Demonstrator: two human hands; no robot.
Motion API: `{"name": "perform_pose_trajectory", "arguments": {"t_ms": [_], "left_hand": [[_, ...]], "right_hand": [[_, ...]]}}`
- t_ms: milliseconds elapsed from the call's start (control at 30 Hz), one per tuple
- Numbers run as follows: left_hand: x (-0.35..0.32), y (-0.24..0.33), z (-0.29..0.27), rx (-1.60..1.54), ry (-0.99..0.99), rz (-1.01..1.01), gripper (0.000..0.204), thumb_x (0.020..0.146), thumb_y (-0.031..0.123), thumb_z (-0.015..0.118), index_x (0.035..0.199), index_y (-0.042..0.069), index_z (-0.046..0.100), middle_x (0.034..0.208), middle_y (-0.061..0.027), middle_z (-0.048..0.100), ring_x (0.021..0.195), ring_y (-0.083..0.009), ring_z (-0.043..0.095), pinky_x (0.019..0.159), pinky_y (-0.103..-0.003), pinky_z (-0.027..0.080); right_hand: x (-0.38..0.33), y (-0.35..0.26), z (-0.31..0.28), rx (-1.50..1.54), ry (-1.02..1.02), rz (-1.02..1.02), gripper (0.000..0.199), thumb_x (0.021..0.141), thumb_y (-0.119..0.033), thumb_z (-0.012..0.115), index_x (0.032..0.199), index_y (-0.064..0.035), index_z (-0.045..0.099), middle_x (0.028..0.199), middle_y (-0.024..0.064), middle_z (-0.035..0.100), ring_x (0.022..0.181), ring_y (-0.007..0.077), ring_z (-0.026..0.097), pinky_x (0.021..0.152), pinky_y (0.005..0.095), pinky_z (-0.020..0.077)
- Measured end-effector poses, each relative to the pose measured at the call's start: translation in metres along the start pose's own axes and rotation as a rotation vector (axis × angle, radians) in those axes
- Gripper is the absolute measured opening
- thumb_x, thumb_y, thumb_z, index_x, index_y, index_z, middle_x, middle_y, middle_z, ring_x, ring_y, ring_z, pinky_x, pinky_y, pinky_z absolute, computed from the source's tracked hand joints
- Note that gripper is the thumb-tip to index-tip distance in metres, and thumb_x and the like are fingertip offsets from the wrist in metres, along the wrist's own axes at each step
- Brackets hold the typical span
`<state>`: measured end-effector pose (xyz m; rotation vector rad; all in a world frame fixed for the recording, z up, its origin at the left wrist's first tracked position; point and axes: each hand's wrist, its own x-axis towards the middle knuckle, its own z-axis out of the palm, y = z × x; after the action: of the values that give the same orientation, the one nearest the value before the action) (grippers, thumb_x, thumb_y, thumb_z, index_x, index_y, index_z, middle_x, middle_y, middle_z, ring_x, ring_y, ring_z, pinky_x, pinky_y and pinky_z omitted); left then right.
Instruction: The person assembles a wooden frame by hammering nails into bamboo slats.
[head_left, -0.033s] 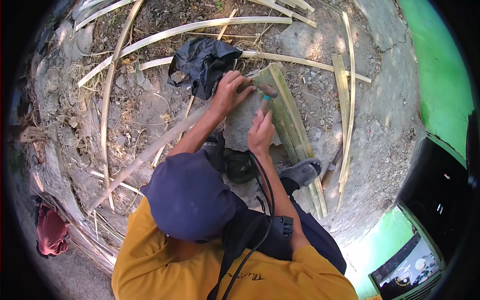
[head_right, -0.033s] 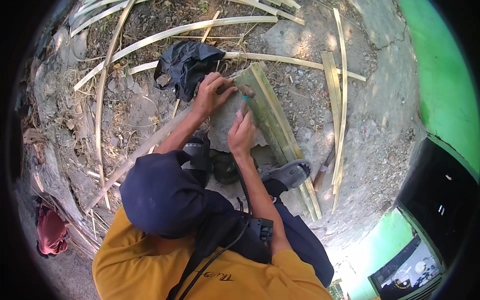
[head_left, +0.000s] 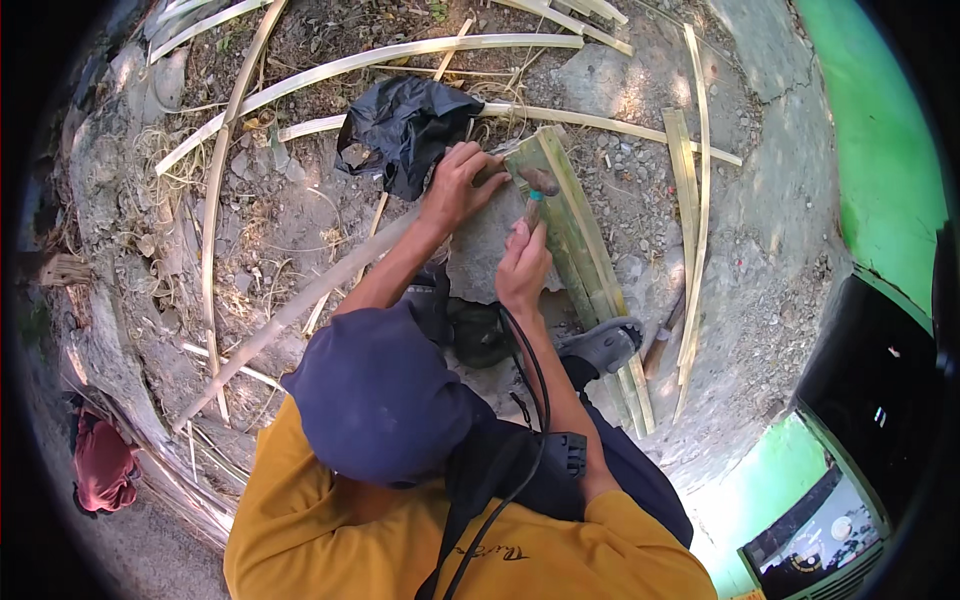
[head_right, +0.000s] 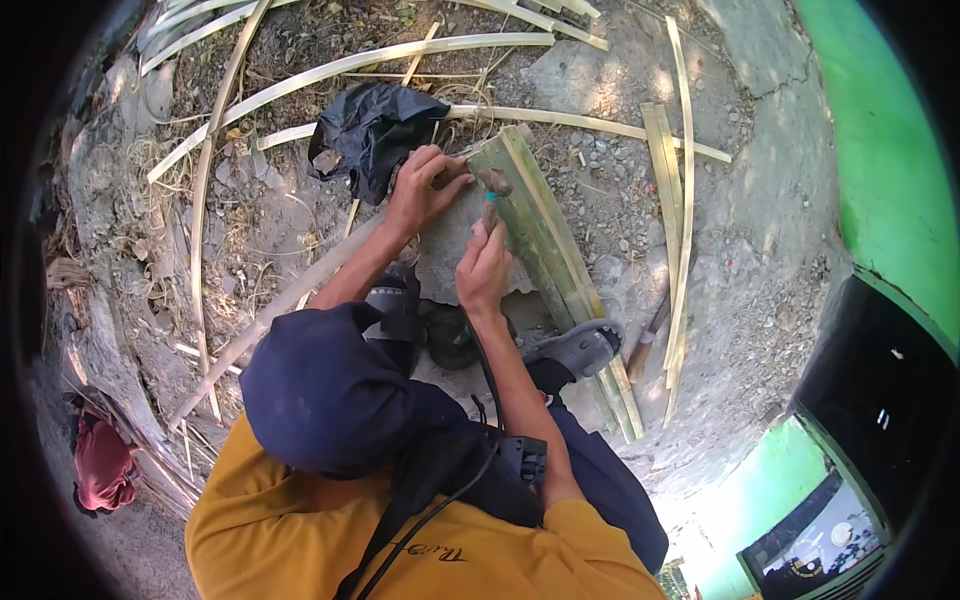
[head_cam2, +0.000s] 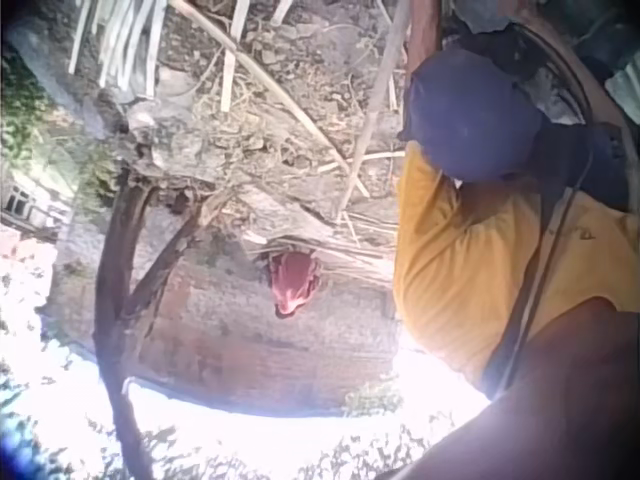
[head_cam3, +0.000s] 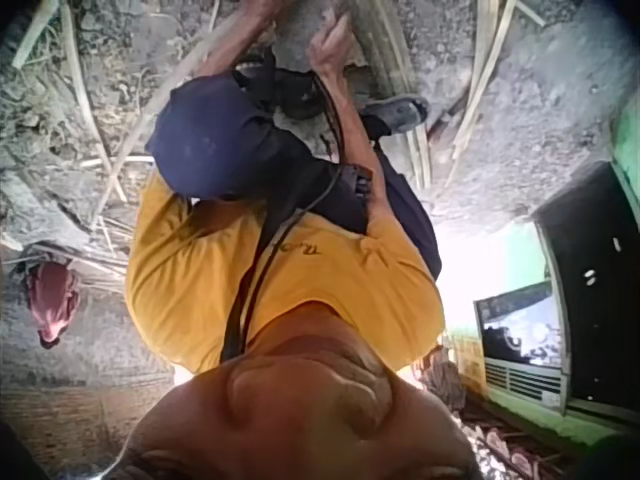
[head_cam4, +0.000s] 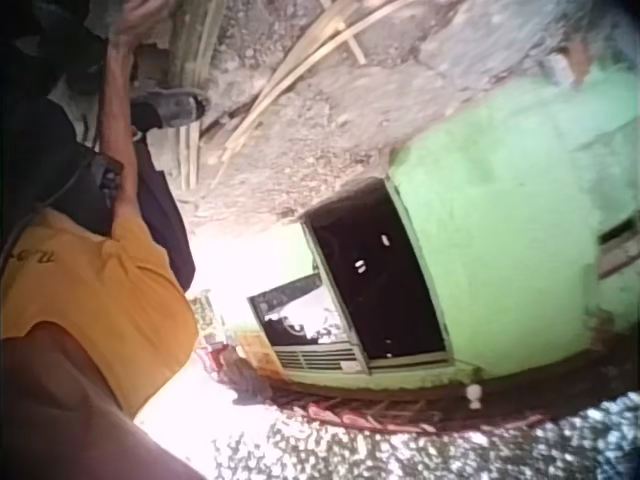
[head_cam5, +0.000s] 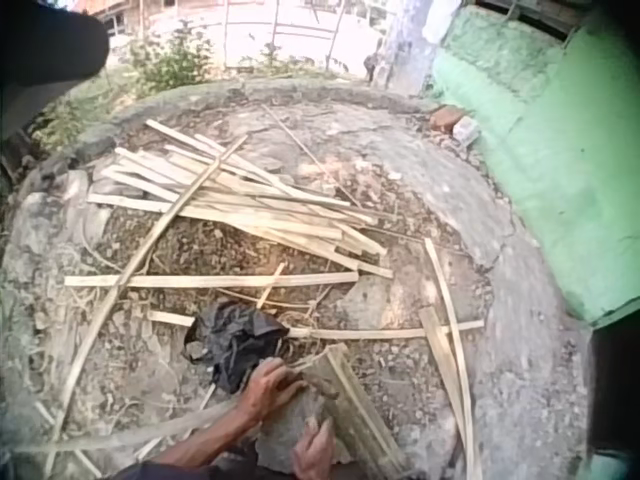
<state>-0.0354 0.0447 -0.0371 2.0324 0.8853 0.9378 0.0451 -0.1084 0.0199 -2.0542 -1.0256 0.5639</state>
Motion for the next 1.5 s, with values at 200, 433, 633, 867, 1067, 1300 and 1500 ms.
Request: {"name": "perform_pose_trajectory", "arguments": {"t_ms": [200,433,633,867,1067,1300,1500], "left_hand": [[-0.001,-0.001,0.000,0.013,0.029,0.027,0.027,0.077,0.016,0.091,0.093,0.004,0.073,0.082,-0.0071,0.060,0.078,-0.0267,0.060,0.073,-0.039,0.045],[-0.002,-0.001,0.000,0.018,0.039,0.032,0.030,0.077,0.016,0.091,0.096,0.003,0.072,0.084,-0.0075,0.055,0.080,-0.0260,0.058,0.073,-0.039,0.043],[-0.001,-0.003,0.000,0.042,0.063,0.071,0.031,0.076,0.016,0.092,0.099,0.004,0.075,0.095,-0.0084,0.057,0.087,-0.0259,0.057,0.076,-0.038,0.045],[-0.005,-0.002,0.000,0.020,0.033,0.007,0.028,0.077,0.015,0.090,0.097,0.006,0.073,0.101,-0.0089,0.056,0.095,-0.0285,0.057,0.080,-0.041,0.045],[0.000,-0.005,0.001,0.022,0.032,0.001,0.027,0.077,0.015,0.090,0.095,0.006,0.072,0.100,-0.0089,0.056,0.094,-0.0282,0.057,0.080,-0.040,0.045],[-0.003,-0.002,0.000,0.031,0.031,0.022,0.027,0.076,0.014,0.090,0.093,0.005,0.071,0.096,-0.0089,0.059,0.090,-0.0286,0.057,0.079,-0.041,0.046],[-0.002,-0.004,-0.001,0.006,0.012,0.000,0.027,0.076,0.015,0.091,0.094,0.005,0.072,0.092,-0.0085,0.061,0.087,-0.0270,0.059,0.076,-0.039,0.047]], "right_hand": [[0.000,-0.008,0.004,0.371,0.316,-0.030,0.026,0.114,-0.021,0.043,0.111,0.0035,0.050,0.073,0.0078,0.054,0.058,0.0166,0.055,0.053,0.0337,0.0430],[0.004,-0.004,-0.005,0.231,0.076,0.167,0.024,0.113,-0.019,0.044,0.113,0.0043,0.050,0.075,0.0171,0.059,0.061,0.0298,0.062,0.056,0.0405,0.0459],[0.009,-0.003,0.008,-0.126,0.059,-0.109,0.026,0.113,-0.021,0.045,0.114,0.0044,0.050,0.075,0.0148,0.059,0.061,0.0258,0.062,0.055,0.0409,0.0454],[-0.003,-0.008,0.002,0.439,0.207,0.228,0.025,0.111,-0.017,0.047,0.121,0.0057,0.050,0.081,0.0241,0.064,0.066,0.0455,0.065,0.059,0.0512,0.0481],[0.009,-0.007,0.005,-0.029,-0.037,-0.027,0.028,0.113,-0.019,0.043,0.123,0.0067,0.048,0.074,0.0092,0.056,0.057,0.0169,0.056,0.052,0.0349,0.0441],[0.006,-0.011,0.000,0.206,0.131,0.097,0.025,0.111,-0.017,0.045,0.116,0.0067,0.052,0.081,0.0283,0.065,0.073,0.0477,0.066,0.064,0.0548,0.0476],[0.015,0.006,0.005,0.200,0.117,0.165,0.031,0.112,-0.022,0.046,0.119,0.0077,0.053,0.078,0.0190,0.064,0.065,0.0334,0.066,0.065,0.0499,0.0510]]}}
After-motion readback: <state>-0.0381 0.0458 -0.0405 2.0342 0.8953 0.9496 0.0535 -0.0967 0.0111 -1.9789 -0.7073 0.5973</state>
